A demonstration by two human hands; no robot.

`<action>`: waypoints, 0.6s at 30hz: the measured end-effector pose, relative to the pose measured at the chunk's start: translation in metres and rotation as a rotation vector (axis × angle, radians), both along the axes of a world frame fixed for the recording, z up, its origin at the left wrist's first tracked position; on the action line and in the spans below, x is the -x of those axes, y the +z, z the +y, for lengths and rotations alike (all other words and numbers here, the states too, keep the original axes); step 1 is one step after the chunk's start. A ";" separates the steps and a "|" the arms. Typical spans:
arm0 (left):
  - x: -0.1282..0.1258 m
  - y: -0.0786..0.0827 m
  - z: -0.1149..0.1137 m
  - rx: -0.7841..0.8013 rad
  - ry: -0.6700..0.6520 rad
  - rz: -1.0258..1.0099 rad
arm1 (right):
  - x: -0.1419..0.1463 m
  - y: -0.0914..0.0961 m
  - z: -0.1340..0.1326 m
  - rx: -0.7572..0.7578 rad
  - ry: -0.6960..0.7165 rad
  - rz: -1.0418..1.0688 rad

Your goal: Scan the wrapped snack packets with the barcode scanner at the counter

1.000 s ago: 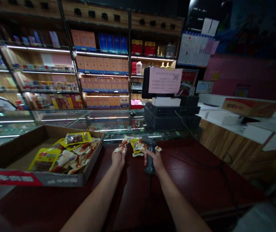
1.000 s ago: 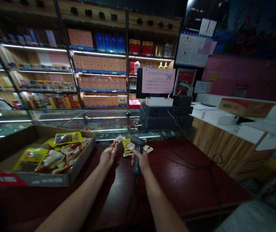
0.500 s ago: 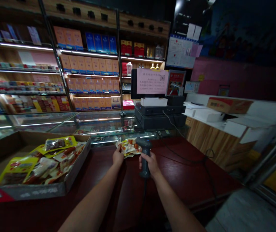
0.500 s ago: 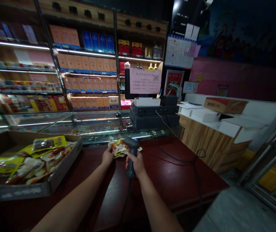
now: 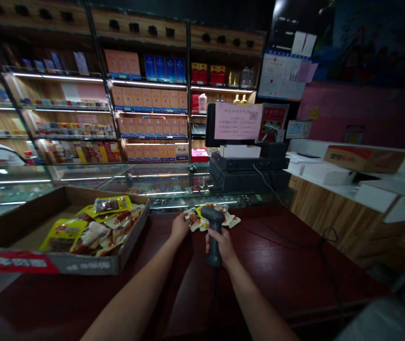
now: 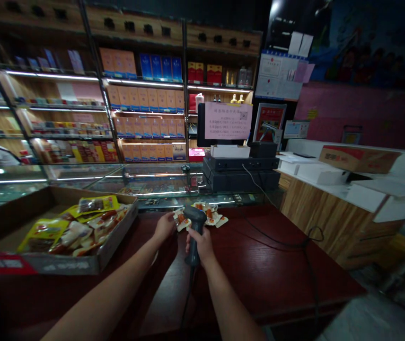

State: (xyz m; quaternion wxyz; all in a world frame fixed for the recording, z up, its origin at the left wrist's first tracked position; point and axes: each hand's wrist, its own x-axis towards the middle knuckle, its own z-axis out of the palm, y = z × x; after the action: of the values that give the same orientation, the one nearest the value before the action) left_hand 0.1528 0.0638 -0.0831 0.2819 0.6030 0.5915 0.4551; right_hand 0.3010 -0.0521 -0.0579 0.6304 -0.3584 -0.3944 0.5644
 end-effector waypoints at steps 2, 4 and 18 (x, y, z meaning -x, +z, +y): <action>0.030 0.020 -0.004 -0.105 0.051 0.098 | 0.015 -0.003 0.004 0.018 0.026 0.011; 0.068 0.046 -0.005 -0.229 0.123 0.262 | 0.032 -0.007 0.009 0.026 0.059 0.022; 0.314 0.106 0.011 0.098 0.487 0.475 | 0.068 -0.051 0.031 -0.027 0.303 0.034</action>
State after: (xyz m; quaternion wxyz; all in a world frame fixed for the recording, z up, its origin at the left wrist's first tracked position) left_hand -0.1614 0.0748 0.0226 0.0479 0.5190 0.7882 0.3271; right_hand 0.2329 -0.0207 -0.1090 0.5492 -0.2767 -0.4410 0.6537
